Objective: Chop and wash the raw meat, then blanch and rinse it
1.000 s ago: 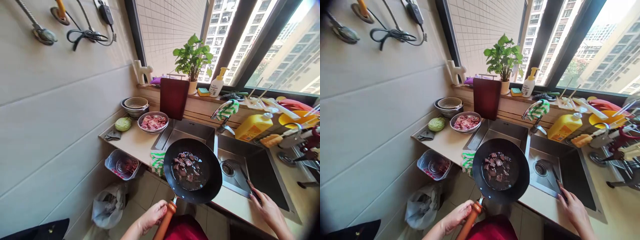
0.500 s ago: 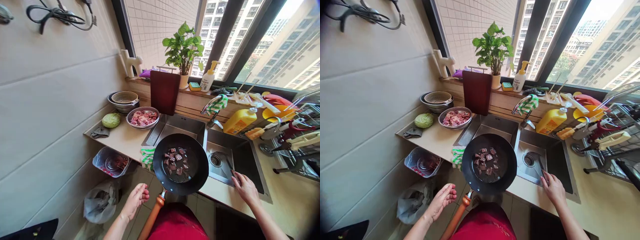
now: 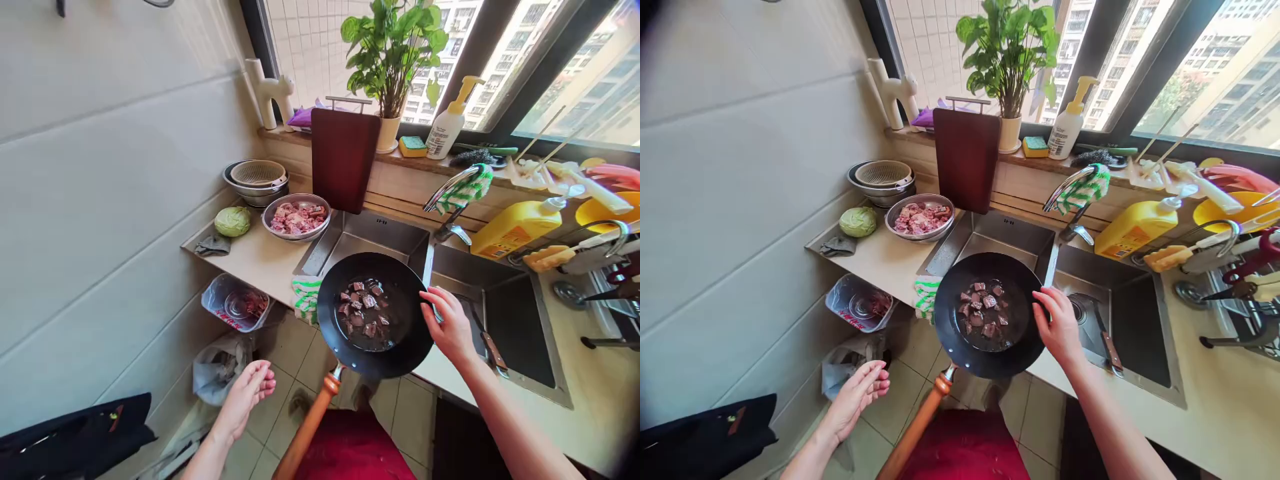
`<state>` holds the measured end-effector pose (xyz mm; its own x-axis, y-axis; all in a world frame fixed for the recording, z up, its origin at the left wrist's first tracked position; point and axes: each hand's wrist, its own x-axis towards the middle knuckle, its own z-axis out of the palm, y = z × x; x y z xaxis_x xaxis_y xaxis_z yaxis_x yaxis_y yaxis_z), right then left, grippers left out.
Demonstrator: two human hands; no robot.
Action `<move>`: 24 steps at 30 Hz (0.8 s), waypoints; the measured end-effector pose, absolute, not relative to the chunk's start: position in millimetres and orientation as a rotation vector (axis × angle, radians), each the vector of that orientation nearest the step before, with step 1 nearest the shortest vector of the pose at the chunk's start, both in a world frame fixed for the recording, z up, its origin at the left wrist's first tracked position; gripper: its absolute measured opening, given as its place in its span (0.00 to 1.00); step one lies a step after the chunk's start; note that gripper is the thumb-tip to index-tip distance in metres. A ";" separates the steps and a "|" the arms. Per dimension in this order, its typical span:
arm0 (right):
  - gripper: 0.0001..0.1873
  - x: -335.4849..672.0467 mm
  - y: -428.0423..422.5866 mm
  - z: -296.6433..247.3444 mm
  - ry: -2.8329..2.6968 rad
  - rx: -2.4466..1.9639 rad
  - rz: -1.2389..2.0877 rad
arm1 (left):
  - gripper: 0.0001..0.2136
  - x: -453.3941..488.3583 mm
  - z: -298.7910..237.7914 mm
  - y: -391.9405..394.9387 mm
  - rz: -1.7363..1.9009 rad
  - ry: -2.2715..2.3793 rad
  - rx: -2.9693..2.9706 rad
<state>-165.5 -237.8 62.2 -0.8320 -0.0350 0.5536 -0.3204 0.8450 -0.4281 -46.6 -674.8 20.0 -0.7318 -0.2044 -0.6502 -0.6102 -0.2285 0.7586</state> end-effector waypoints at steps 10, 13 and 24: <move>0.16 -98.3 -365.0 33.1 -2.518 0.240 0.667 | 0.22 -15.1 14.2 -777.5 1.911 1.896 -0.641; 0.16 -81.0 -390.0 33.7 -2.513 0.214 0.640 | 0.22 -8.4 14.6 -802.2 1.796 1.913 -0.565; 0.20 -71.9 -360.6 1.8 -2.441 -0.094 0.668 | 0.14 -108.7 25.0 -824.5 1.623 2.159 -0.242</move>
<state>-71.9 -360.6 1.8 -0.8178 0.2159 0.5335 -0.0859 0.8709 -0.4839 -108.7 -824.5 25.0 -0.8939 0.1136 -0.4336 -0.3850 0.3008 0.8725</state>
